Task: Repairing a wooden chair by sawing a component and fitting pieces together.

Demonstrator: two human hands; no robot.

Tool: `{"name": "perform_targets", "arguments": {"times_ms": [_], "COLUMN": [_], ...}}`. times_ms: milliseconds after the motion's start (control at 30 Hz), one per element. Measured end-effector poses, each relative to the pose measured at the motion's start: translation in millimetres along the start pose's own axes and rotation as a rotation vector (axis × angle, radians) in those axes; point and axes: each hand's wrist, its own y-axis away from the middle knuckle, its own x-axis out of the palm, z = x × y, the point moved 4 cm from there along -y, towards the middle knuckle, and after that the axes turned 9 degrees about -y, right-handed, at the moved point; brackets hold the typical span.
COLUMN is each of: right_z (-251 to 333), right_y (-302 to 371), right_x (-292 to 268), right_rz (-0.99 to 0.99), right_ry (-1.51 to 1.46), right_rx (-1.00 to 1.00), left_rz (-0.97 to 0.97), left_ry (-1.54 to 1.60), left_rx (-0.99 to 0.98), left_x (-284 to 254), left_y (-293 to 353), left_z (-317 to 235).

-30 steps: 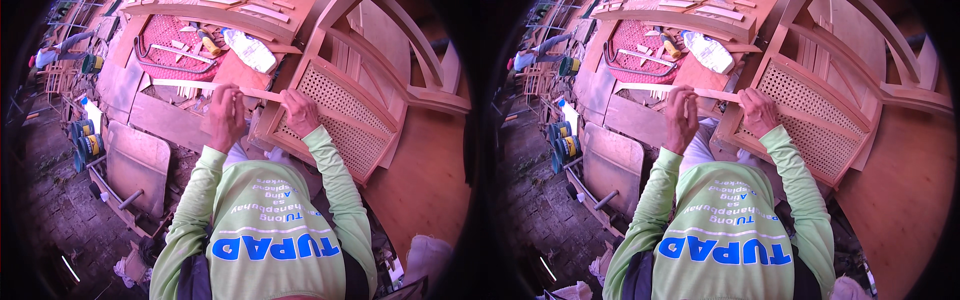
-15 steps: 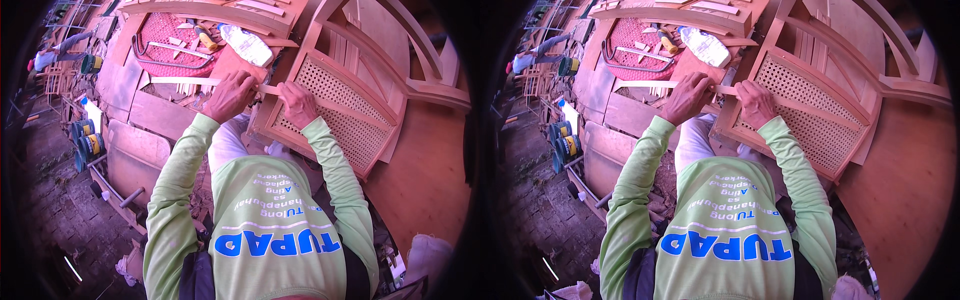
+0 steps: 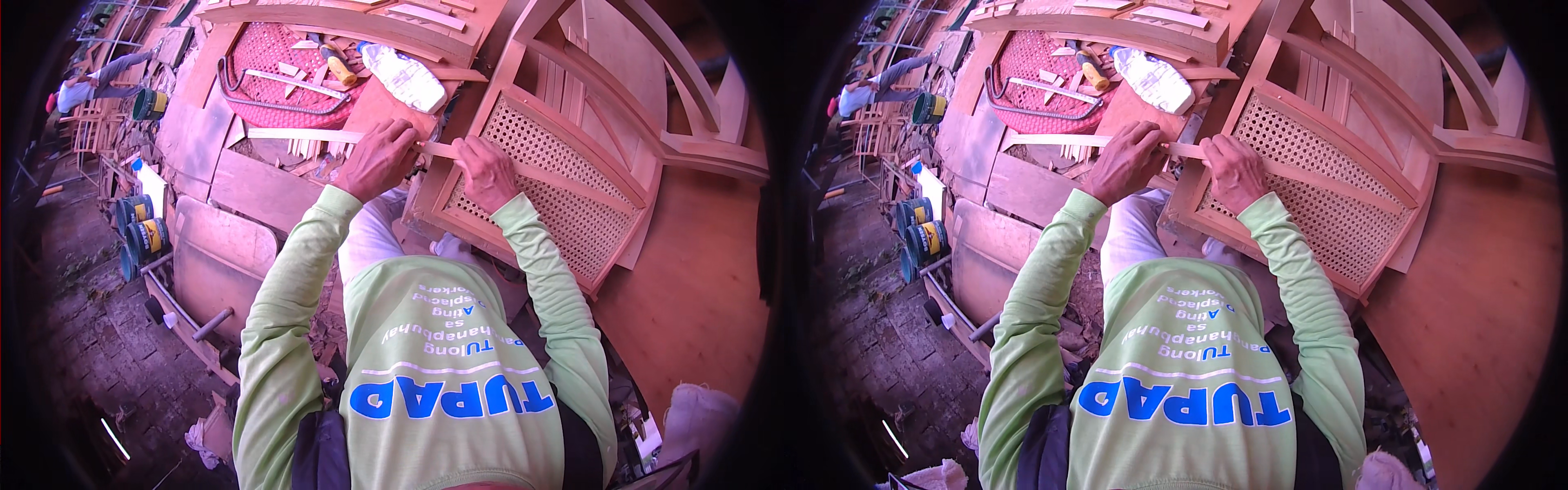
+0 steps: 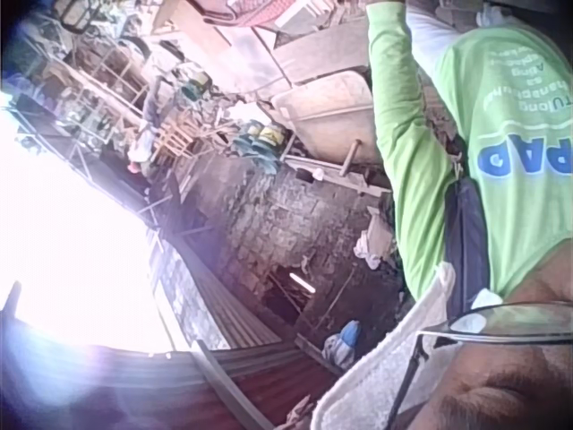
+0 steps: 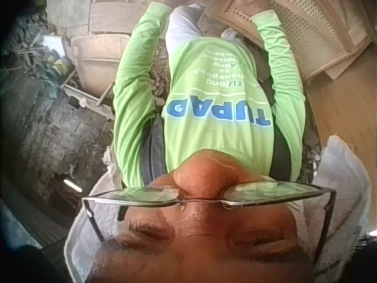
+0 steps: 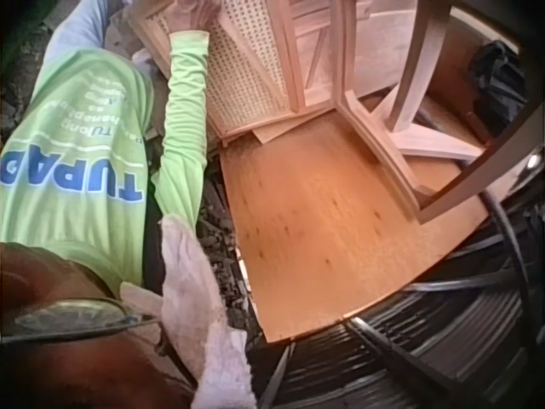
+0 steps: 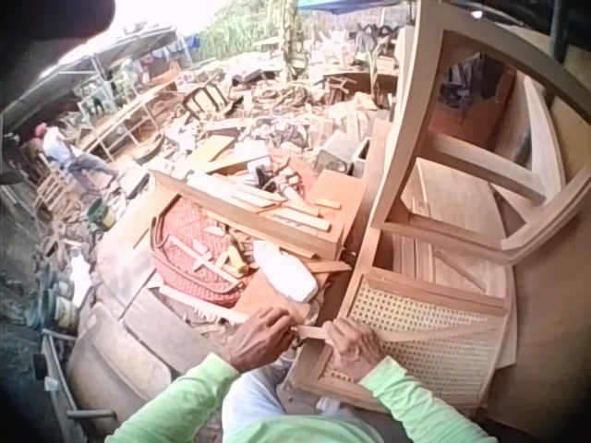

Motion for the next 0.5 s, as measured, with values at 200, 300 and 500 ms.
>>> {"name": "perform_targets", "arguments": {"times_ms": [200,300,500], "right_z": [0.1,-0.7,1.7], "right_y": [-1.4,-1.8,-3.1], "right_x": [-0.4,2.3,1.1], "right_rz": [0.055,0.041,0.039], "right_ry": [-0.006,-0.005,-0.002], "right_rx": [0.013,0.002,0.013], "left_rz": [-0.004,0.000,-0.162], "left_ry": [0.005,0.006,0.202], "left_rx": [-0.010,-0.014,-0.266], "left_x": [1.2,0.0,-29.9], "left_y": [1.8,3.1,12.7], "left_z": [0.6,1.3,-6.4]}}
